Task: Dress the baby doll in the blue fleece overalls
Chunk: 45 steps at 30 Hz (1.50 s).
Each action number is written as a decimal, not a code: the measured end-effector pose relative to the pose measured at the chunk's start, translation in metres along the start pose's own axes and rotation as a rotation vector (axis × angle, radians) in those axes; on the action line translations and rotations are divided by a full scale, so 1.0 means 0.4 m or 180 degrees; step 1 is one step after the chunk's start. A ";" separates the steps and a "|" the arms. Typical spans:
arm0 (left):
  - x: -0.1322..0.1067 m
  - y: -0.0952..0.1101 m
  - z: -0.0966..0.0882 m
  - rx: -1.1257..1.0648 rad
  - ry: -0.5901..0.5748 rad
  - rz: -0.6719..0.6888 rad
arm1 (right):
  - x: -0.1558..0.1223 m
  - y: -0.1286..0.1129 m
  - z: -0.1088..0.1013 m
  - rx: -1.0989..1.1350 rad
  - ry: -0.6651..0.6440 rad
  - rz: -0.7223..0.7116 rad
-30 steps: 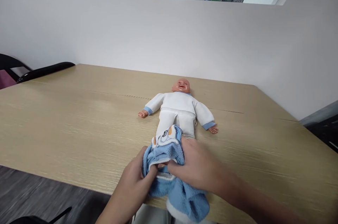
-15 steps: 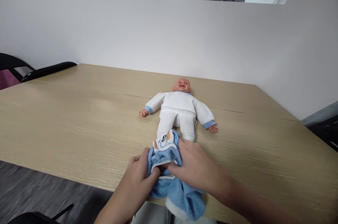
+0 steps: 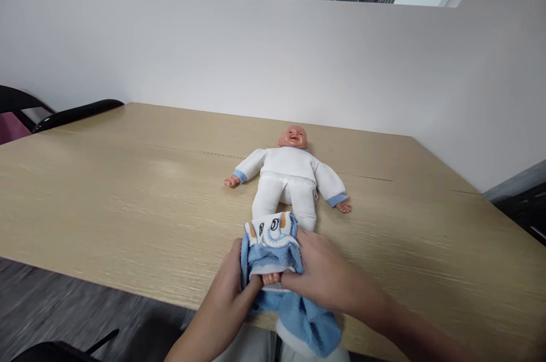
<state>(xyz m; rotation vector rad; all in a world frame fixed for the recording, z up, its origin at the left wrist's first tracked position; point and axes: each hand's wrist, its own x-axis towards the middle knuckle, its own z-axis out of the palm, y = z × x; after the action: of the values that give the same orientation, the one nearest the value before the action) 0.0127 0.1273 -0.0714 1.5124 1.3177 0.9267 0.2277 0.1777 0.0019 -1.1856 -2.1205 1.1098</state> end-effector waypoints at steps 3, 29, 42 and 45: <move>0.016 -0.007 0.006 -0.0387 0.0120 0.0090 | -0.002 0.013 -0.004 0.0320 0.0101 0.0030; 0.195 0.077 -0.140 -0.0023 -0.0700 0.0808 | 0.029 0.282 -0.109 0.2376 0.0152 -0.0258; 0.404 0.266 -0.087 0.2061 -0.1822 0.1498 | 0.013 0.302 -0.147 0.2110 -0.1063 0.0374; 0.460 0.272 -0.073 0.1928 -0.2731 0.1383 | 0.010 0.294 -0.152 0.1970 -0.1071 0.0170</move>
<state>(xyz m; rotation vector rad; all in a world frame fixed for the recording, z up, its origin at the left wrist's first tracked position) 0.0476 0.3106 0.0374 2.3554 0.6452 0.0181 0.3248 0.2422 -0.0608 -0.7997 -1.7475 1.9175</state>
